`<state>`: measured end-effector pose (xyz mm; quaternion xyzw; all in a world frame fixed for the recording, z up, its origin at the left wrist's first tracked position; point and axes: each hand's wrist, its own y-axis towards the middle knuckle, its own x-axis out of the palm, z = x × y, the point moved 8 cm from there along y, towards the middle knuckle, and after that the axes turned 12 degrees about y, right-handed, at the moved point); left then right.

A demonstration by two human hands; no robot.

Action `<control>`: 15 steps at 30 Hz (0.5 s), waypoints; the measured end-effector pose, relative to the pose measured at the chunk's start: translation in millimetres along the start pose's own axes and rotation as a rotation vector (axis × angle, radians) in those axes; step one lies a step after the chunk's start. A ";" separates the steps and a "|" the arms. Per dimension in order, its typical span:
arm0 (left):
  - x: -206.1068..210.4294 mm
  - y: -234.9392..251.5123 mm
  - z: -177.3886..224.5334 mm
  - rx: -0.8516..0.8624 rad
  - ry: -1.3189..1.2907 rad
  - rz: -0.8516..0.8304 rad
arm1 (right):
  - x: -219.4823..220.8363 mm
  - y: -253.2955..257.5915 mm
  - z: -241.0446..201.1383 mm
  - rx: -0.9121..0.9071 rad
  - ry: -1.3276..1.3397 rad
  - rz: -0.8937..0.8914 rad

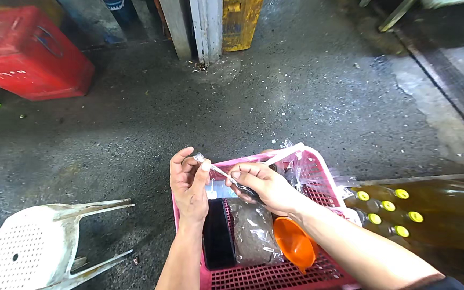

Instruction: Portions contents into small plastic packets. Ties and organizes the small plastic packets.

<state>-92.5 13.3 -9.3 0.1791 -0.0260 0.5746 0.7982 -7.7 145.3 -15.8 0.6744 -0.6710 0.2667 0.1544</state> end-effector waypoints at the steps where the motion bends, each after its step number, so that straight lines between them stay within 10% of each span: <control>1: -0.7 0.4 -0.1 0.000 -0.005 0.005 | 0.1 0.1 0.1 0.002 0.001 0.000; 15: -7.6 2.8 2.1 0.002 -0.028 0.052 | -0.6 0.4 1.7 0.000 -0.002 -0.003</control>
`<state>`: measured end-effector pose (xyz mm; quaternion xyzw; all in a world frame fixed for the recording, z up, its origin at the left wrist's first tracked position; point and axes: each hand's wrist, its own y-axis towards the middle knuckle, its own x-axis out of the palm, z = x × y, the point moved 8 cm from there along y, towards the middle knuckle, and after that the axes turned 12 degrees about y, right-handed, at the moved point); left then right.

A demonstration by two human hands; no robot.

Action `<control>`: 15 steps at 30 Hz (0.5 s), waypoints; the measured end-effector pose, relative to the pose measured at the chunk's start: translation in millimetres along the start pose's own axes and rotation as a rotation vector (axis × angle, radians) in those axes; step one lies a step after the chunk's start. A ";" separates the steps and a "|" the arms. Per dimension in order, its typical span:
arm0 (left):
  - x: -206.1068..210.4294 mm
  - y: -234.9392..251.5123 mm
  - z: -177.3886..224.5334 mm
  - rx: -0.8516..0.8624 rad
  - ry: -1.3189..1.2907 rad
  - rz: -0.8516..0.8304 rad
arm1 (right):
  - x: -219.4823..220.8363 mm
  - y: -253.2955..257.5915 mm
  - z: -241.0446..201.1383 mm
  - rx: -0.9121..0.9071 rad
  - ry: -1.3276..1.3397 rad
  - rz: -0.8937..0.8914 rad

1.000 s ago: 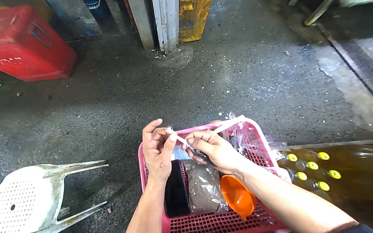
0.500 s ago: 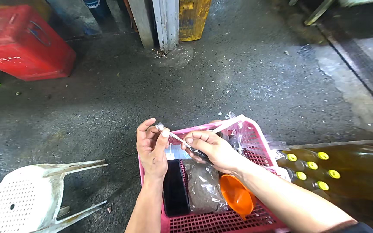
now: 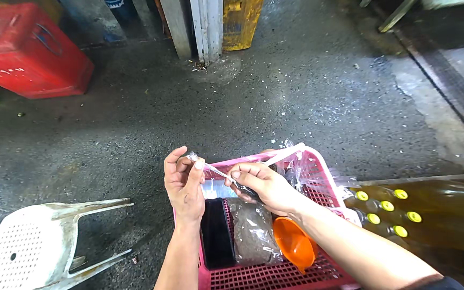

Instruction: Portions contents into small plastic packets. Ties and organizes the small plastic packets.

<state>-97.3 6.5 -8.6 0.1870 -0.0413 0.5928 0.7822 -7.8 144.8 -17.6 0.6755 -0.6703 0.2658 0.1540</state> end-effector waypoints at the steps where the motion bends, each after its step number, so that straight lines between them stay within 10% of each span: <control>1: -0.7 0.1 0.0 0.002 -0.001 0.002 | -0.1 0.0 0.1 0.000 -0.004 0.002; 15: -10.7 3.4 1.8 0.015 -0.037 0.069 | -1.8 -0.2 2.3 0.012 -0.035 -0.005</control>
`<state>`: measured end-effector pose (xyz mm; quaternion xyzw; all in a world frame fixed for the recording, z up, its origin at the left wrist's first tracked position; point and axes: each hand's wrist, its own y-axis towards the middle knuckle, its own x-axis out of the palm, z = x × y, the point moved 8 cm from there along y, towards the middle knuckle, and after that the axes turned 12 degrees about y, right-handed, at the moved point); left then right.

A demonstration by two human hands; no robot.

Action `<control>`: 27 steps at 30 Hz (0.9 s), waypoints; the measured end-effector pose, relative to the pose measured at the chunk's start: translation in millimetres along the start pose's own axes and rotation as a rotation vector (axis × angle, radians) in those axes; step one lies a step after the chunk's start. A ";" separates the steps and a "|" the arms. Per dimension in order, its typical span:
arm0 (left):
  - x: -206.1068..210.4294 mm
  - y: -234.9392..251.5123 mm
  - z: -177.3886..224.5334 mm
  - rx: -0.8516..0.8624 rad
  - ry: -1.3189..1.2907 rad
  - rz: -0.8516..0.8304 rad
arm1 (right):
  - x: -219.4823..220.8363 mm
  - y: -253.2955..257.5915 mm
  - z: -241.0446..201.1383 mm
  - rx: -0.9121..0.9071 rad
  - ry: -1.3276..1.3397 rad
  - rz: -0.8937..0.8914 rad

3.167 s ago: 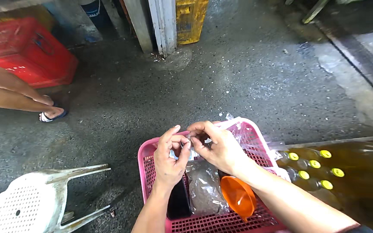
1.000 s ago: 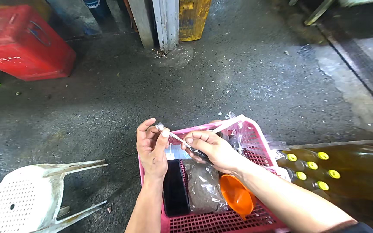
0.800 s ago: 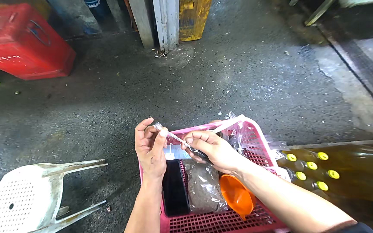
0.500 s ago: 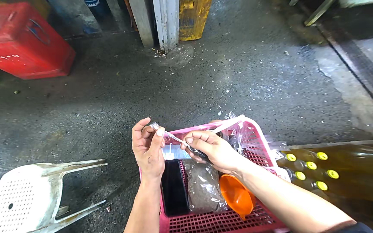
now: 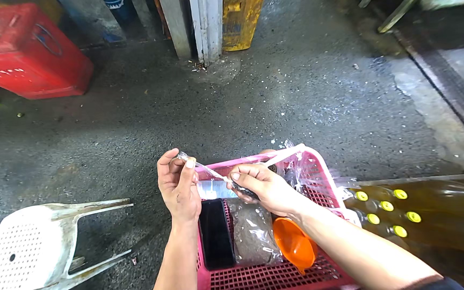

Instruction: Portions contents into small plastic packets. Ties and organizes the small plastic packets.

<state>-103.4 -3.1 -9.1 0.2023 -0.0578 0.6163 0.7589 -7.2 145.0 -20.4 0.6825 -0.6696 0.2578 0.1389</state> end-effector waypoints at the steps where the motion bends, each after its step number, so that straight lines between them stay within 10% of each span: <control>1: -0.3 0.1 -0.3 -0.005 -0.002 0.002 | 0.0 0.1 0.2 0.000 -0.005 -0.001; 27: 11.0 -6.1 -6.6 -0.026 0.132 -0.100 | 14.1 -1.7 -1.6 -0.065 -0.005 -0.184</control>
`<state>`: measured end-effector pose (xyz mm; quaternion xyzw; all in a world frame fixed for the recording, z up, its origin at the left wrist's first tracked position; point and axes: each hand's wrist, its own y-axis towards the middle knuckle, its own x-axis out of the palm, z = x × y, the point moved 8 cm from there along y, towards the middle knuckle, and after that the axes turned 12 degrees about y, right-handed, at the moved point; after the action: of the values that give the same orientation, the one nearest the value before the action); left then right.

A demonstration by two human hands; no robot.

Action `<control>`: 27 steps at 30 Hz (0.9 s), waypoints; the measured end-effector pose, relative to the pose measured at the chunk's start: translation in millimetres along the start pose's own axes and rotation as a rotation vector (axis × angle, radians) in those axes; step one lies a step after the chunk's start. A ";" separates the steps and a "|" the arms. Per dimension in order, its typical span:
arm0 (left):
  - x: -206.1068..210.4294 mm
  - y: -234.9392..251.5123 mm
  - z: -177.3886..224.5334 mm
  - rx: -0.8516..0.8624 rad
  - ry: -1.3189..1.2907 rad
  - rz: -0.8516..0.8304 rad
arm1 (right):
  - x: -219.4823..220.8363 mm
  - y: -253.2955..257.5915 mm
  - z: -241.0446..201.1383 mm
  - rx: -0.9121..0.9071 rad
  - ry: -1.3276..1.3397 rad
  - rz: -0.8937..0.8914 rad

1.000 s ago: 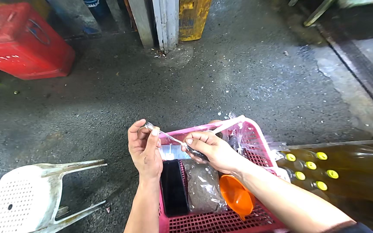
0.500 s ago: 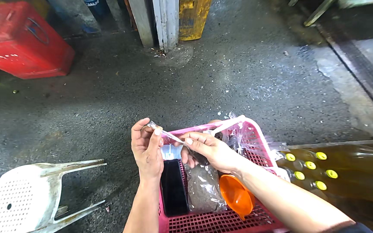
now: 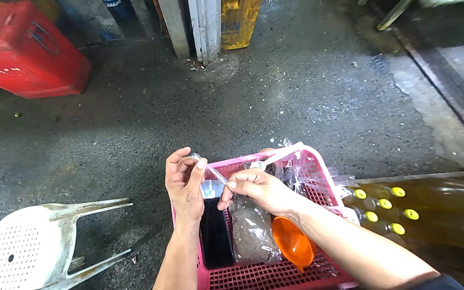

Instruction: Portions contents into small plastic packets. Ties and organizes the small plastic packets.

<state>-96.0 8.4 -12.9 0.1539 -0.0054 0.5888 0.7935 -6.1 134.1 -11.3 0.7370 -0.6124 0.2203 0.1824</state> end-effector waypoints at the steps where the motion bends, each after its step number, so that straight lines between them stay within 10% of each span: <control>1: -0.7 -0.2 -0.1 -0.001 0.003 0.006 | -0.2 -0.1 0.1 0.002 0.001 0.000; 27: -19.5 6.9 0.9 0.007 0.012 0.146 | 2.4 -1.0 8.7 0.119 -0.179 -0.068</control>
<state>-108.3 -8.2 -14.2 0.1524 -0.0098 0.6459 0.7480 -3.9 127.7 -17.2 0.7836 -0.5868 0.1831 0.0904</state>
